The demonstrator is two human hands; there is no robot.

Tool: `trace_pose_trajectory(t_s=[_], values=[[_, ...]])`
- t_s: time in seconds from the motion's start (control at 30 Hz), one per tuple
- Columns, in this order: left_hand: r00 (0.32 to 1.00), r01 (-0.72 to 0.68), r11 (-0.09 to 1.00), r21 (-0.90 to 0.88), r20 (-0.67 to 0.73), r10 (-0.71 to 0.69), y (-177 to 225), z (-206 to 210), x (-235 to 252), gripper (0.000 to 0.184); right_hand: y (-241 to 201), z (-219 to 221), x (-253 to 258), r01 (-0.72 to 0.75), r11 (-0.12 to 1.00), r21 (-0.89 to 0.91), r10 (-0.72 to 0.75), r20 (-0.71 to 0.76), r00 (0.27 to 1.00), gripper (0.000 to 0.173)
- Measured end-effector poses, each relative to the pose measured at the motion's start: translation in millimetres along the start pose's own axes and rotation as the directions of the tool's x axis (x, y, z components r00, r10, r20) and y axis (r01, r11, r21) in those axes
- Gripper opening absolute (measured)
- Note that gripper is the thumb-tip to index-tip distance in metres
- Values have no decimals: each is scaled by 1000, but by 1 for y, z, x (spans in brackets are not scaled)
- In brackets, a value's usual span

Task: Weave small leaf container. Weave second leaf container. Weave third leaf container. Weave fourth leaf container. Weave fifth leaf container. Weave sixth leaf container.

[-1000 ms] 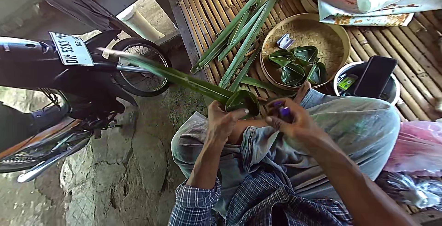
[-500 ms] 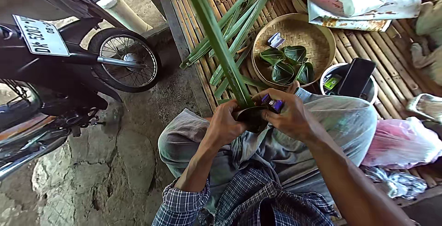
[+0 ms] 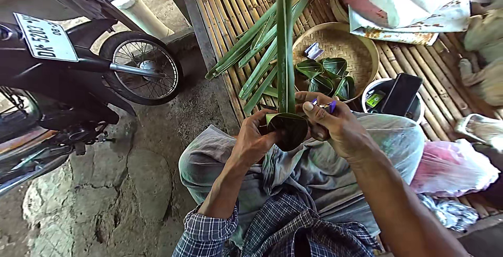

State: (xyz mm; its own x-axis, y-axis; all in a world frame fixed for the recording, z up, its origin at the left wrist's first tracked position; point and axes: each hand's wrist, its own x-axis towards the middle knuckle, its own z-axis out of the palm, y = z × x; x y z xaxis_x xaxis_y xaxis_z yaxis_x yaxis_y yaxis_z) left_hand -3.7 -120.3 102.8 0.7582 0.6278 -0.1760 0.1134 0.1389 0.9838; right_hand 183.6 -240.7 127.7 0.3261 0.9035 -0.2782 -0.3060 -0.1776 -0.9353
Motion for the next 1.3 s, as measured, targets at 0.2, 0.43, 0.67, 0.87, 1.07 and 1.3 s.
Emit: trace_pose_trajectory(t_s=[0.2, 0.43, 0.67, 0.87, 1.07, 1.3], values=[[1000, 2, 1000, 6, 17, -2, 5, 1, 2, 45, -7, 3, 0, 0, 993, -117, -3, -25, 1000, 29], [1000, -16, 1000, 20, -20, 16, 9, 2, 5, 58, -4, -7, 1, 21, 989, -145, -25, -26, 999, 26], [1000, -2, 986, -168, 3, 3, 3, 0, 6, 64, 1, -9, -1, 21, 999, -42, -21, -7, 1000, 34], [929, 203, 727, -655, 365, 69, -13, -15, 4, 80, -3, -3, -6, 79, 997, 9, -79, 59, 995, 32], [820, 417, 401, -816, 528, 221, -31, -10, -5, 34, -15, 18, -4, 127, 992, -27, -123, 114, 986, 27], [772, 484, 361, -797, 583, 251, -39, -5, -11, 36, -11, 29, 4, 45, 978, 202, -86, 199, 976, 42]])
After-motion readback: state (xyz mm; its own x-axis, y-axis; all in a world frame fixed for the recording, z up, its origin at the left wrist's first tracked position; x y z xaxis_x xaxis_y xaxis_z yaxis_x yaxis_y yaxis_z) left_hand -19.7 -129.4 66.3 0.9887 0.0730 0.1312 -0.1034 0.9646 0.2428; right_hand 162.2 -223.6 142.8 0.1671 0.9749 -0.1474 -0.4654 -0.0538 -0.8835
